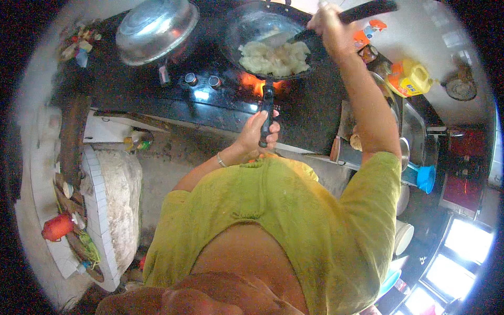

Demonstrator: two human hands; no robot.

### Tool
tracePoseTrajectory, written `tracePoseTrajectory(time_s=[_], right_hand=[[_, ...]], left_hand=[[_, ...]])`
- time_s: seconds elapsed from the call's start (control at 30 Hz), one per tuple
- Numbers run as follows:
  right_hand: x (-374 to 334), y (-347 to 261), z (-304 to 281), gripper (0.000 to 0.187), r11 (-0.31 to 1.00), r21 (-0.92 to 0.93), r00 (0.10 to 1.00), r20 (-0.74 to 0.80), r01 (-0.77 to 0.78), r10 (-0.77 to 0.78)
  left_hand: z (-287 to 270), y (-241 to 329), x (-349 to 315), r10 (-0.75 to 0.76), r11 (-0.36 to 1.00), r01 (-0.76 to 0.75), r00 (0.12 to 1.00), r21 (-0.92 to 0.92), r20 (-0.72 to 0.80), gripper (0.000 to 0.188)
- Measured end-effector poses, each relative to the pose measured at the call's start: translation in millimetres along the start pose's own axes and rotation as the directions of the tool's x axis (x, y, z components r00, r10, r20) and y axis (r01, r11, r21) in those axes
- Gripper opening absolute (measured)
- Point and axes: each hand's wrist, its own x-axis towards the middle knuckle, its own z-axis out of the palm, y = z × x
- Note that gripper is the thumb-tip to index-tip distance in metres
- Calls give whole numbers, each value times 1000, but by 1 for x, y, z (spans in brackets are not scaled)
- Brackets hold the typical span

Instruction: The person stirs a white, dough-like mixture in a frying pan on a gas stove using a spatula. They continuously mix the contents to prevent sticking and ensure even cooking. Finally, they transfer the cooked mixture from the pan onto a wooden cutting board.

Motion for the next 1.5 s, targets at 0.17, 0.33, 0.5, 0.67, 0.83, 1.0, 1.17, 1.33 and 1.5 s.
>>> tracePoseTrajectory(time_s=[0.17,0.33,0.5,0.67,0.83,1.0,1.17,1.33,1.5], right_hand=[[-48,59,-4,40,990,137,998,-52,-35,43],[-9,24,-27,26,926,253,951,-54,-281,303],[25,-33,-9,32,957,225,975,-76,-186,208],[4,29,23,34,1000,-26,997,-73,5,-7],[-41,57,14,38,976,179,991,-35,-124,132],[-16,21,-12,32,949,227,968,-70,-218,239],[22,-20,-28,32,943,310,985,-74,-124,154],[-14,66,-14,38,940,-325,994,-1,103,-110],[-35,60,-19,38,940,-330,990,134,82,-40]], left_hand=[[1,-2,-1,16,1000,-15,1000,-5,20,23],[-1,-1,3,-16,999,16,1000,-28,-3,23],[-5,-3,5,27,999,-26,999,-35,30,23],[0,-4,3,-2,999,2,1000,-39,4,23],[-1,-7,1,0,999,-1,1000,-34,-15,22],[-1,-4,6,-12,1000,12,1000,-21,-9,21],[1,-3,8,-17,999,18,1000,-27,11,22],[2,-4,3,4,1000,-4,1000,-5,2,22],[1,-7,2,13,1000,-13,1000,-20,-9,22]])
